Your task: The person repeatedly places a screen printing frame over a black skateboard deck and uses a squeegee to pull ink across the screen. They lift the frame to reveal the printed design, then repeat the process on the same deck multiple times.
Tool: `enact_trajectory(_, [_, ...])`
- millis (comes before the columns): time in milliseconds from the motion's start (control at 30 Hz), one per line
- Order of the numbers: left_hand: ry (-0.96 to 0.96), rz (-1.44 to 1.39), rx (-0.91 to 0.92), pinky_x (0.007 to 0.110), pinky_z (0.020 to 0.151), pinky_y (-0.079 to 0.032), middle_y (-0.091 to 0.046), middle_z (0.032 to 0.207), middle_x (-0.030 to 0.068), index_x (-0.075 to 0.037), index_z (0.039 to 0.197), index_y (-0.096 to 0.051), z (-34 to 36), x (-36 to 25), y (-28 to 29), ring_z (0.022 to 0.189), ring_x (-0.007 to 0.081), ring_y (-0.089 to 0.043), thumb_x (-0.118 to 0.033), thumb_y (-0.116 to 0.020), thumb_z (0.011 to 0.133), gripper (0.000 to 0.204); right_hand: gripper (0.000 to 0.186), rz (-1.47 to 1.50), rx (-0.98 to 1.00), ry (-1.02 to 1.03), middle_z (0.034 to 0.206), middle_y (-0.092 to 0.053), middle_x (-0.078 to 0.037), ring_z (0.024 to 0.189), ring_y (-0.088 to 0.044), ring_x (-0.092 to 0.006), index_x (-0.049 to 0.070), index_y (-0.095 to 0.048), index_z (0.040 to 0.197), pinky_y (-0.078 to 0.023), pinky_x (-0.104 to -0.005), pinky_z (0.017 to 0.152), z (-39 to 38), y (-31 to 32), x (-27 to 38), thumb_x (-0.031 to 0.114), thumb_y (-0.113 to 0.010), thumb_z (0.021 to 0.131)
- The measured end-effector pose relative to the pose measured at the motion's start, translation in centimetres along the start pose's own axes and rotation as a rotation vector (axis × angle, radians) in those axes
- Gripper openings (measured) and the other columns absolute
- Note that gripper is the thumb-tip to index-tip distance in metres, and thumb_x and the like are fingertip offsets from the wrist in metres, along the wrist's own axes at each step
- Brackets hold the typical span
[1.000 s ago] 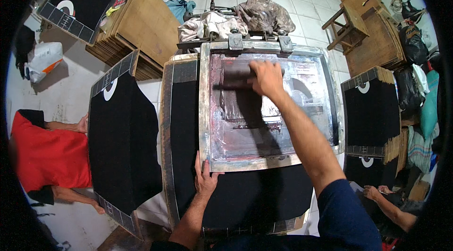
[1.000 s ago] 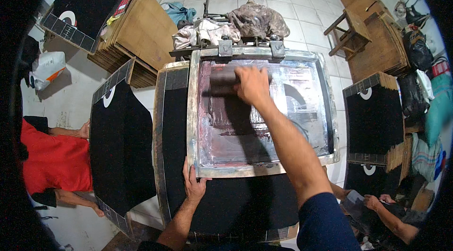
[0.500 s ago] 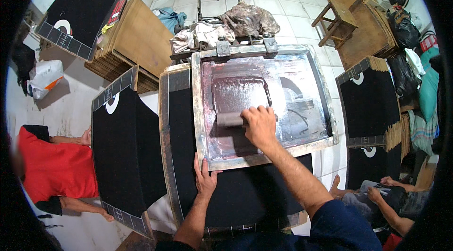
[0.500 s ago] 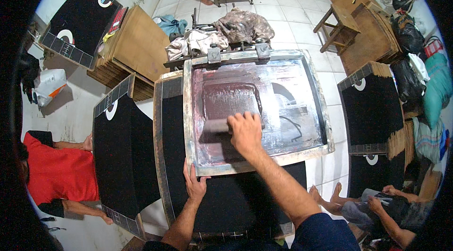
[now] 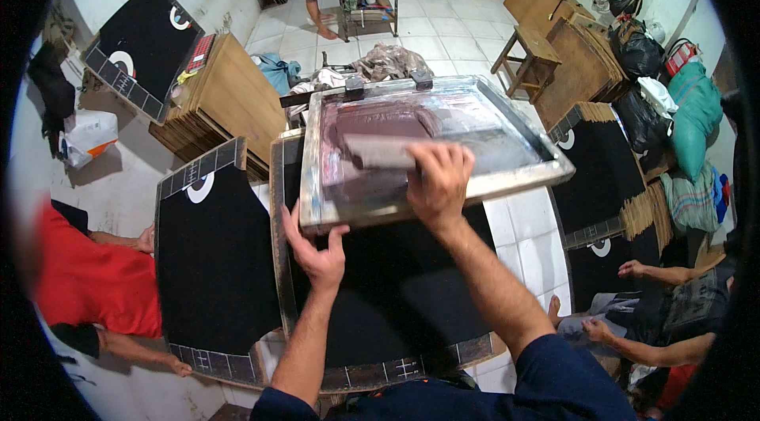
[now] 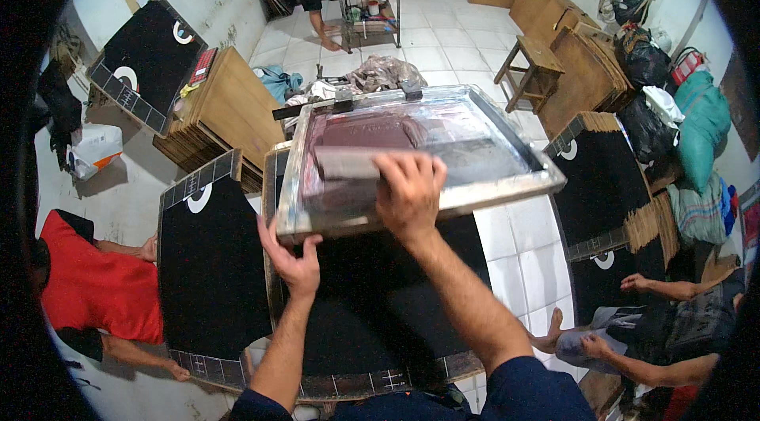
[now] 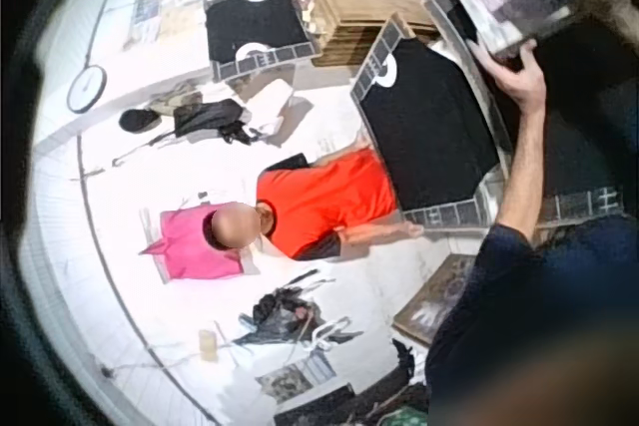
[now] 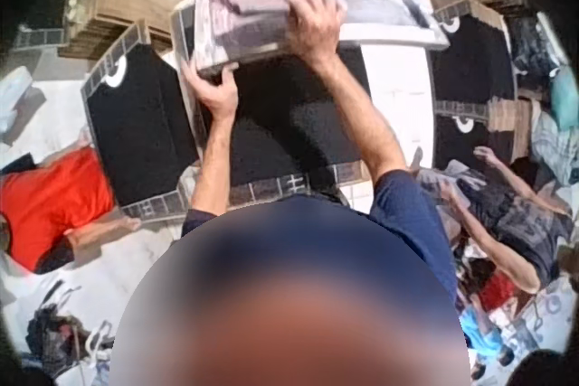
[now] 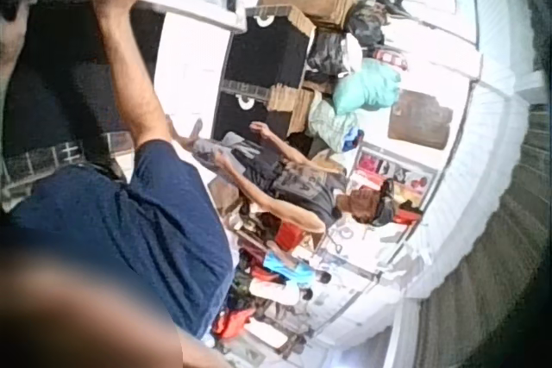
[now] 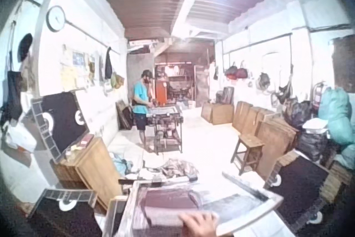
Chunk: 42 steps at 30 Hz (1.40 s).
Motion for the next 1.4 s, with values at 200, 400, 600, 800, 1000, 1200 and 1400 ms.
enact_trajectory(200, [0.141,-0.133,-0.044,0.032,0.080,-0.054,-0.062,0.124,0.0162,-0.009,0.165,-0.006,8.6,-4.4,0.7,0.093,0.0174,-0.063,-0.034,-0.084,0.089,0.112,0.039,-0.057,-0.054,0.043,0.105,-0.069,-0.004,0.107,-0.060,-0.0257,0.016,-0.069,0.118,-0.037,-0.0471,0.098,11.8,1.7,0.9,0.007,-0.074,0.080])
enact_trajectory(400, [0.499,-0.227,0.110,0.027,0.069,-0.054,-0.064,0.094,0.0102,-0.007,0.164,-0.013,0.5,0.4,4.5,0.075,0.0125,-0.061,-0.014,-0.083,0.090,0.103,0.037,-0.120,-0.002,-0.058,0.112,-0.071,-0.006,0.113,-0.061,-0.0263,0.017,-0.069,0.120,-0.038,-0.0480,0.100,16.4,1.8,1.0,0.011,-0.075,0.083])
enact_trajectory(600, [0.649,0.063,-0.051,0.031,0.064,-0.061,-0.042,0.155,0.0272,-0.009,0.158,-0.033,-3.4,11.9,21.4,0.095,0.0210,-0.071,-0.019,-0.081,0.091,0.083,0.040,-0.188,0.025,-0.133,0.118,-0.070,-0.004,0.119,-0.059,-0.0260,0.019,-0.069,0.123,-0.038,-0.0494,0.105,19.9,1.0,0.7,0.021,-0.078,0.083])
enact_trajectory(800, [0.882,0.323,-0.254,0.035,0.074,-0.058,-0.051,0.149,0.0226,-0.008,0.150,-0.047,-8.1,21.5,39.4,0.107,0.0256,-0.066,-0.032,-0.077,0.094,0.068,0.044,-0.174,0.027,-0.135,0.123,-0.071,-0.008,0.121,-0.062,-0.0292,0.019,-0.071,0.126,-0.041,-0.0491,0.105,22.0,0.0,0.3,0.035,-0.079,0.086])
enact_trajectory(1000, [0.893,0.777,-0.175,0.043,0.114,-0.041,-0.057,0.146,0.0252,0.002,0.141,-0.057,-12.3,23.9,49.4,0.135,0.0348,-0.055,-0.039,-0.076,0.093,0.066,0.048,-0.283,0.052,-0.172,0.121,-0.072,-0.014,0.113,-0.068,-0.0338,0.024,-0.069,0.132,-0.054,-0.0486,0.095,22.7,-0.9,0.4,0.040,-0.078,0.087])
enact_trajectory(1200, [0.936,1.127,0.007,0.048,0.115,-0.040,-0.060,0.141,0.0273,0.003,0.140,-0.058,-13.5,26.1,55.4,0.134,0.0418,-0.053,-0.046,-0.069,0.095,0.068,0.051,-0.285,0.123,-0.197,0.122,-0.072,-0.016,0.117,-0.067,-0.0341,0.022,-0.068,0.133,-0.050,-0.0476,0.100,23.2,-1.6,1.4,0.041,-0.077,0.087])
enact_trajectory(1400, [0.921,1.071,0.024,0.049,0.117,-0.036,-0.052,0.149,0.0298,0.001,0.150,-0.049,-18.3,27.5,56.0,0.136,0.0447,-0.051,-0.052,-0.054,0.103,0.071,0.051,-0.306,0.104,-0.181,0.120,-0.073,-0.016,0.115,-0.069,-0.0345,0.025,-0.068,0.134,-0.049,-0.0477,0.101,22.8,-1.2,0.9,0.043,-0.075,0.087])
Point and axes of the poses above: each hand's wrist, its own z-axis towards the middle knuckle, its own y-axis out of the back of the hand, x = y × z, the point moved 4 cm from there along z, towards the middle knuckle
